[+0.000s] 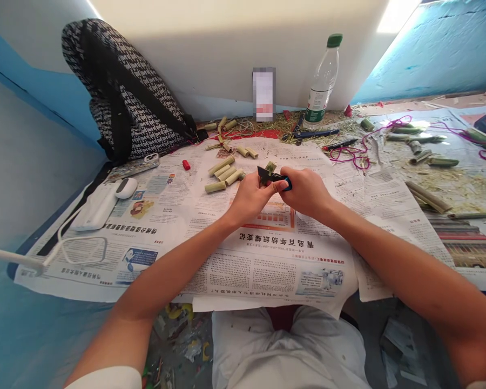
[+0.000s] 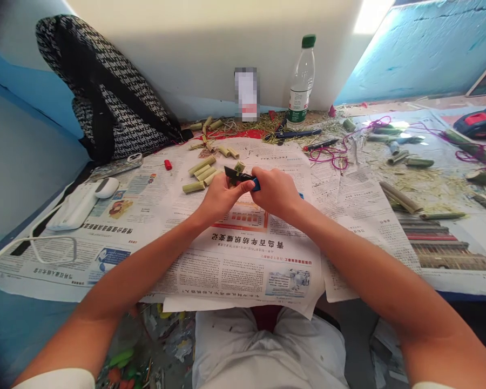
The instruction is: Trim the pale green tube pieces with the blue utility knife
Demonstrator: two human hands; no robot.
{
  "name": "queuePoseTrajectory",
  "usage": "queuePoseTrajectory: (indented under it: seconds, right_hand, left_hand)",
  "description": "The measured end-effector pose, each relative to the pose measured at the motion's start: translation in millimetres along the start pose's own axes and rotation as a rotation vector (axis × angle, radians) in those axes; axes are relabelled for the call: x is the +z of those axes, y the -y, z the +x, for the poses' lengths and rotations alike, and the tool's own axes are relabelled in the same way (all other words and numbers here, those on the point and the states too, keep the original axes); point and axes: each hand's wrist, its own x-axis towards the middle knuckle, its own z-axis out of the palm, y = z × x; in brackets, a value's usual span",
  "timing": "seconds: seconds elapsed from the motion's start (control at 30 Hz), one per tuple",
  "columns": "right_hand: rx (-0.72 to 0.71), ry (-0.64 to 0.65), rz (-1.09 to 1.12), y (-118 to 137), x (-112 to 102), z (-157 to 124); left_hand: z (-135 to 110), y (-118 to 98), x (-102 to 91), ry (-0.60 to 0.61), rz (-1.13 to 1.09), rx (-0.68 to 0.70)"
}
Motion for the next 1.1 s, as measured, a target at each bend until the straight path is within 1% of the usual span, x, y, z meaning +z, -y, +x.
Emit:
queuePoseTrajectory:
  seconds: [0.33, 0.5, 0.6, 0.7, 0.83, 0.93, 1.0, 1.03, 1.1]
  right_hand:
    - [0.026, -0.018, 0.051, 3.1, 0.0, -2.1]
    - [0.097, -0.029, 0.155, 10.8, -2.4, -5.0]
    - [0.078, -0.03, 0.216, 11.4, -3.5, -3.8]
    - [-0.005, 0.034, 0.291, 8.1, -6.8, -0.5]
    - [-0.09, 0.221, 0.408, -0.8, -14.6, 3.1]
    - [-0.132, 0.353, 0.465, -7.2, -19.0, 4.2]
    - [-0.139, 0.37, 0.457, -8.3, -19.9, 3.8]
    - [-0.133, 0.346, 0.437, -7.5, -19.5, 3.3]
    - [-0.099, 0.251, 0.367, -4.2, -17.3, 1.6]
  left_hand:
    - [-1.2, -1.1, 3.0, -0.054, -0.006, -0.004]
    - [-0.7, -1.3, 3.1, -0.091, -0.041, -0.005]
    - [1.0, 1.9, 1.0, -0.087, -0.044, -0.011]
    - [1.9, 5.8, -0.7, -0.065, -0.044, 0.002]
    - [-0.1, 6.6, 1.4, -0.02, -0.018, -0.027]
    - [-2.2, 4.5, 4.3, 0.035, -0.02, -0.023]
    - [-2.6, 3.6, 5.3, 0.049, -0.027, -0.012]
    - [-2.4, 3.5, 5.4, 0.042, -0.028, -0.012]
    - [-1.6, 4.2, 4.9, 0.011, -0.028, -0.02]
